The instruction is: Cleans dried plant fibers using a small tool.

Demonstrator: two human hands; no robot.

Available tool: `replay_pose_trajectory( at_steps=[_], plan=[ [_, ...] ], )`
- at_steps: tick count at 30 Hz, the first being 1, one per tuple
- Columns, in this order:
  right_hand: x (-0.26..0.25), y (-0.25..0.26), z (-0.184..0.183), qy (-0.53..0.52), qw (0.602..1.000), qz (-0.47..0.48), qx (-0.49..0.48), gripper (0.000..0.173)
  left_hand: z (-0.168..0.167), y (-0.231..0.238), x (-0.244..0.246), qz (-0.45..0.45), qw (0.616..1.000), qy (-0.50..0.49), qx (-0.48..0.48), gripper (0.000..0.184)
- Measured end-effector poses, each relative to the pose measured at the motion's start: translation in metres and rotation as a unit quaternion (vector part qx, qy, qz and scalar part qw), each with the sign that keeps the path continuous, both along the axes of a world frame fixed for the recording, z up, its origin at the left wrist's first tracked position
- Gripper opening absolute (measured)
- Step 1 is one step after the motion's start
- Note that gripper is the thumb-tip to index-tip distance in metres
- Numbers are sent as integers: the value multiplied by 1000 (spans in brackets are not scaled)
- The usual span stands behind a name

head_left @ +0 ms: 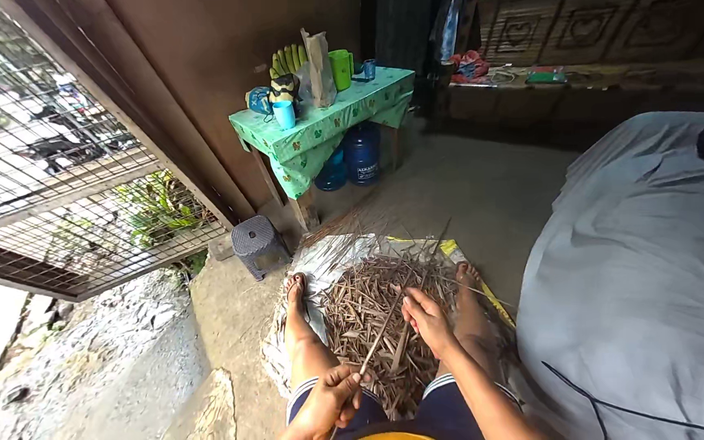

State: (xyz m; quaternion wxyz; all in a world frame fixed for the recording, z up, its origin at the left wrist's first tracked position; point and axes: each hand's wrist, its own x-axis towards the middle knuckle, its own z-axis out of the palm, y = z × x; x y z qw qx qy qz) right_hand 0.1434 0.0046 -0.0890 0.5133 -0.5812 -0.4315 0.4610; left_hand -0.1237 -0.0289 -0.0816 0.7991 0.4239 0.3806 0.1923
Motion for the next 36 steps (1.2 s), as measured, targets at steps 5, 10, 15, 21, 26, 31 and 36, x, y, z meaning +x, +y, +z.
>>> replay_pose_trajectory(
  at_steps=[5,10,15,21,26,31,36],
  plan=[
    [-12,-3,-13,-44,998,-33,20,29,4,-9,-8,17,999,-15,-49,28],
    [-12,-2,-19,-65,994,-88,13,30,4,-19,-13,3,999,-13,-46,28],
    [14,15,-17,27,989,-140,-32,33,-1,-30,-31,-8,999,0,-42,28],
    [52,46,-17,69,971,-219,-67,38,-3,-40,-59,-5,998,8,-60,28],
    [50,37,-4,5,986,-122,-116,34,4,-35,-57,37,996,37,-66,28],
    [-11,-15,-2,-33,984,142,-106,34,6,-20,-27,41,996,33,-76,28],
    [-29,-29,-23,-66,986,139,-63,30,8,-17,-13,21,996,18,-83,29]
  ],
)
